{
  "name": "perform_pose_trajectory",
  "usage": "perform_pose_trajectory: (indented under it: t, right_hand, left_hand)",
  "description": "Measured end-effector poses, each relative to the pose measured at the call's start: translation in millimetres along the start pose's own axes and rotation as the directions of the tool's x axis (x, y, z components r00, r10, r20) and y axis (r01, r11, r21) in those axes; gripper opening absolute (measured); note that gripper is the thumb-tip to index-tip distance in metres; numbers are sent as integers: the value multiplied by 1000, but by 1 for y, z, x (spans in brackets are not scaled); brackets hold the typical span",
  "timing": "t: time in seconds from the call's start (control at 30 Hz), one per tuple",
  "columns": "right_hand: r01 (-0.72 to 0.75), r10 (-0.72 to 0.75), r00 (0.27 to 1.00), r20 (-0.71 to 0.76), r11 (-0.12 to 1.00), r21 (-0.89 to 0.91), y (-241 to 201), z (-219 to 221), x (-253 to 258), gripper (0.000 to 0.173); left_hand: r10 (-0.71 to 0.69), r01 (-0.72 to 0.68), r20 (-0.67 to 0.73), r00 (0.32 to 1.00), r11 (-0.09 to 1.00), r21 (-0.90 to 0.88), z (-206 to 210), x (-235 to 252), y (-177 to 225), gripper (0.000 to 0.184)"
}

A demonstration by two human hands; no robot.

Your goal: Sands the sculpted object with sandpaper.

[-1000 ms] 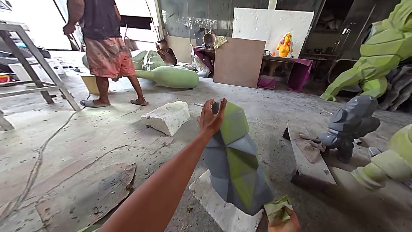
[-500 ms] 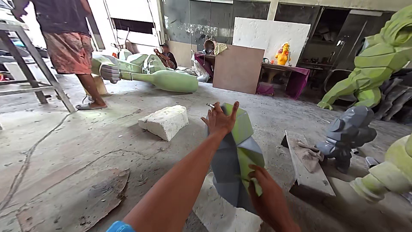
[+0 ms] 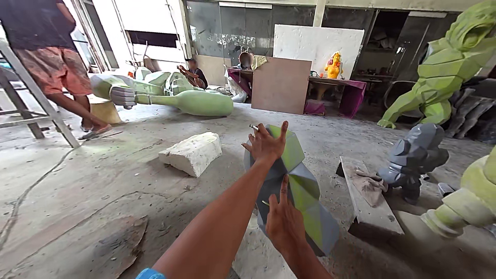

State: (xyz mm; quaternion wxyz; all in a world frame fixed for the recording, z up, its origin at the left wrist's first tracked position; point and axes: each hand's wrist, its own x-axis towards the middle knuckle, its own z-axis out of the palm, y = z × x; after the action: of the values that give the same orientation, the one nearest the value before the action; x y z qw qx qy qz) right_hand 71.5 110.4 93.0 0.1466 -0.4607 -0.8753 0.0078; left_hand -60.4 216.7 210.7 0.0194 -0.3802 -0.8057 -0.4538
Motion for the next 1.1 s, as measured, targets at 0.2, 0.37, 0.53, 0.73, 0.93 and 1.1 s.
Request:
perform_pose_trajectory:
  t: [0.2,0.37,0.53,0.73,0.93,1.1]
  right_hand:
    - [-116,116,993,9,992,45,-7,6,-2,45]
    - [-138,138,990,15,986,93,1,22,-32,42]
    - [32,26,984,-176,947,320,43,4,-71,19]
    - [367,-91,854,-513,803,469,130,-23,-39,34]
    - [516,-321,806,-497,792,325,148,-16,-6,39]
    - [538,-345,790,-507,787,303,142,7,-3,43]
  left_hand:
    - [-6,6,-10,1000,1000,13,6,3,4,115]
    - [8,-8,-17,1000,1000,15,9,2,7,115]
    - [59,-59,8,998,998,-1,6,-3,3,113]
    - [155,-154,52,987,988,-20,0,-8,-7,109]
    - [237,-235,84,968,971,-33,-2,-23,-8,106]
    - [276,-274,88,957,961,-30,2,-31,-6,106]
